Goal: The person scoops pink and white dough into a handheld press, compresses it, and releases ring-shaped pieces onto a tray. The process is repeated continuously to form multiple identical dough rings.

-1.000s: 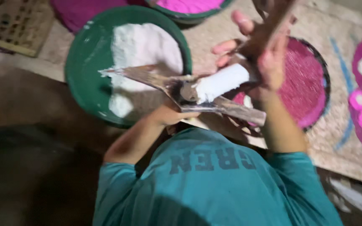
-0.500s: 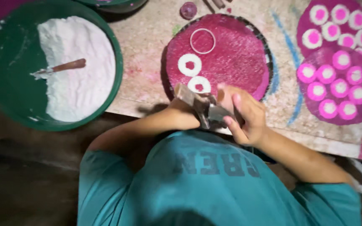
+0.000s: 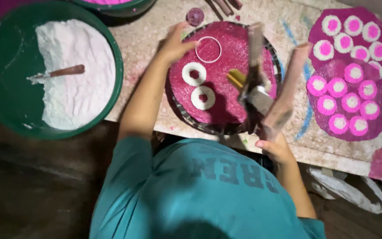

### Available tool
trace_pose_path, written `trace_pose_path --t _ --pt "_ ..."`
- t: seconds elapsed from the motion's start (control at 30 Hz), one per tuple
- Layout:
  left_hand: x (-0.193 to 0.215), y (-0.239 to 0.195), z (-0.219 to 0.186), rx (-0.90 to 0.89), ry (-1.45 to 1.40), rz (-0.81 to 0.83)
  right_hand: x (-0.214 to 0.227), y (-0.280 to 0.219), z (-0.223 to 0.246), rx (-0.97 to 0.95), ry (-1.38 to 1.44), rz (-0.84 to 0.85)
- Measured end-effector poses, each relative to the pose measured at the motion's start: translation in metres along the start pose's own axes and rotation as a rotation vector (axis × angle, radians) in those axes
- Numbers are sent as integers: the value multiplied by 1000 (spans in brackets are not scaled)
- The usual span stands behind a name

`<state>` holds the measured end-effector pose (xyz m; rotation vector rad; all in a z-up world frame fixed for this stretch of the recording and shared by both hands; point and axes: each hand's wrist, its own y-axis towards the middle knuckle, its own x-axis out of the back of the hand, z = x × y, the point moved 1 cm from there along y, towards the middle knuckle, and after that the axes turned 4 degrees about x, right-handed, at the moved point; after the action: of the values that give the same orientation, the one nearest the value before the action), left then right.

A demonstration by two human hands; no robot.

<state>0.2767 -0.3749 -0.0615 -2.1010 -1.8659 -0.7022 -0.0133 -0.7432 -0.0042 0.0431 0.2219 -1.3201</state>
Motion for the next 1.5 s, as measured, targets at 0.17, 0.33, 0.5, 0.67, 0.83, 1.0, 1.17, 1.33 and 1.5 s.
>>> trace_pose_path --t 0.17,0.33,0.5,0.67,0.83,1.0,1.17,1.33,1.5 --pt "-34 -7 108 699 -787 277 -12 1 3 128 158 -68" --pt "-58 -100 87 644 -1053 -107 3 -7 -24 56 86 -309" --pt "-43 -169 18 364 -443 -191 19 -17 -55 26 102 -327" --pt "2 -164 -41 30 268 -107 3 -7 -38 -27 112 -333" --pt "13 -134 -53 -120 432 61 -32 24 0 45 78 -253" --pt "14 -140 -51 -169 456 79 -49 48 25 43 -2 -68" --pt "26 -101 -68 31 -434 36 -38 76 29 -126 -133 315" --pt "44 -42 -99 -95 -1916 726 -48 89 18 -635 370 466" --pt "49 -26 -119 -180 -1858 604 -6 118 44 -862 -50 499"
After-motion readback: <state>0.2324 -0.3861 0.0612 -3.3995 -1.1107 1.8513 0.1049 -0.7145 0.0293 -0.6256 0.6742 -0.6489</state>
